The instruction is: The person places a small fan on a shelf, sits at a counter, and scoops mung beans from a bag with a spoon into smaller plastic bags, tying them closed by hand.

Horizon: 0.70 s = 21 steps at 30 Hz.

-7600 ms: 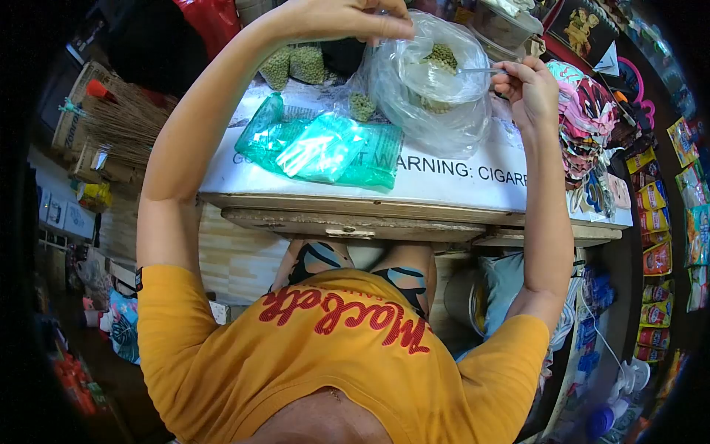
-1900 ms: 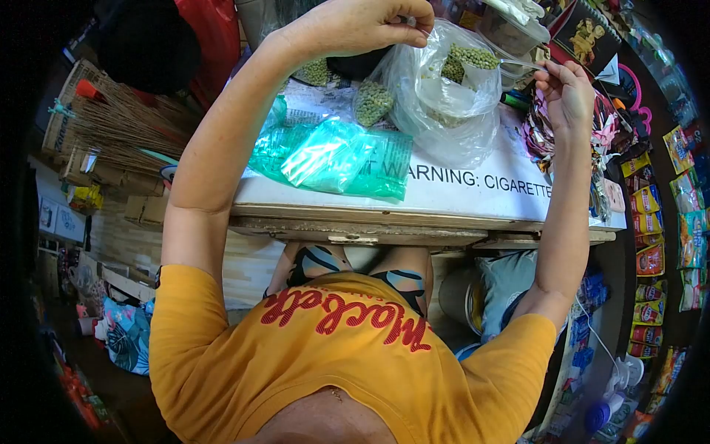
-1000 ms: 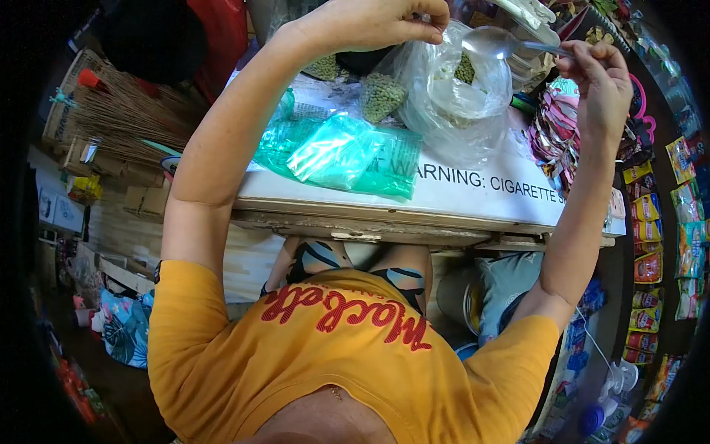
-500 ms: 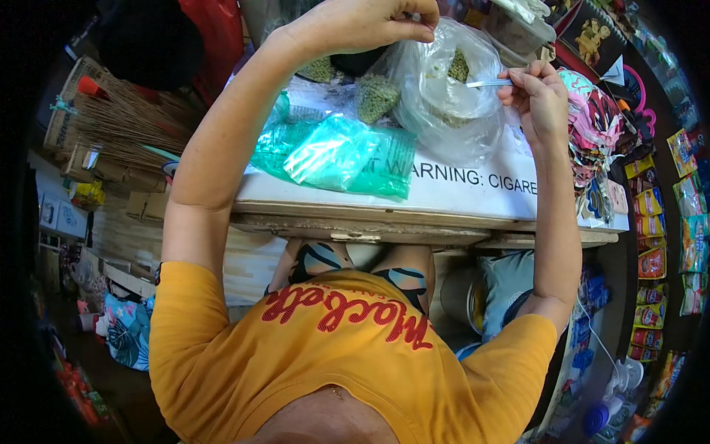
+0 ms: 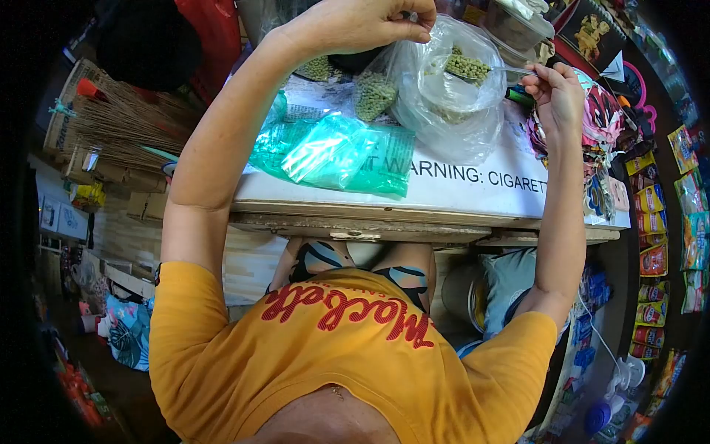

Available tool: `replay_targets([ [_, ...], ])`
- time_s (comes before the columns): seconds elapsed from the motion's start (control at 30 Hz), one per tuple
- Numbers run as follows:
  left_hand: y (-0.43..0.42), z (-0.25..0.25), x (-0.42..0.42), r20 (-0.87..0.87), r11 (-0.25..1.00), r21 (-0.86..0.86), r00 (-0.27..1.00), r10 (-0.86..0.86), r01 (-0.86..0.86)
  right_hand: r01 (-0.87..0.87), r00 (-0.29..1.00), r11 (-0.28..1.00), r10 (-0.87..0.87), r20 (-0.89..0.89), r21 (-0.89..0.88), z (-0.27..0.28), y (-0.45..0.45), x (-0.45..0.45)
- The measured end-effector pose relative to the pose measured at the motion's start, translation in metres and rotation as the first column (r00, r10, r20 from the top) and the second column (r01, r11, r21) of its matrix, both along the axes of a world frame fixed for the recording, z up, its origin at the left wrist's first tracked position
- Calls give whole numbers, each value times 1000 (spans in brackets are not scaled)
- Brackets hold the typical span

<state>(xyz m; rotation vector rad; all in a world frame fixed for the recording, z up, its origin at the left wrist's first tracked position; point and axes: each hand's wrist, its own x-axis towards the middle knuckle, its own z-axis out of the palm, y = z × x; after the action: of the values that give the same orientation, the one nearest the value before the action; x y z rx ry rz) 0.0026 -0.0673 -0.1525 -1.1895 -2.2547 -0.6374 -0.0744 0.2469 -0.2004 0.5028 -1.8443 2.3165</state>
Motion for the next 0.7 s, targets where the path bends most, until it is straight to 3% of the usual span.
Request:
replay_targets([
  [0.43,0,-1,0,13,1000,-6,1000,-5,5,97,995,995,-96,-38,23,28,14,-11],
  [0.7,3,-4,-1,-57,1000,22,998,-19,20,-18,990,993,35,-138,120,58,-9,-20],
])
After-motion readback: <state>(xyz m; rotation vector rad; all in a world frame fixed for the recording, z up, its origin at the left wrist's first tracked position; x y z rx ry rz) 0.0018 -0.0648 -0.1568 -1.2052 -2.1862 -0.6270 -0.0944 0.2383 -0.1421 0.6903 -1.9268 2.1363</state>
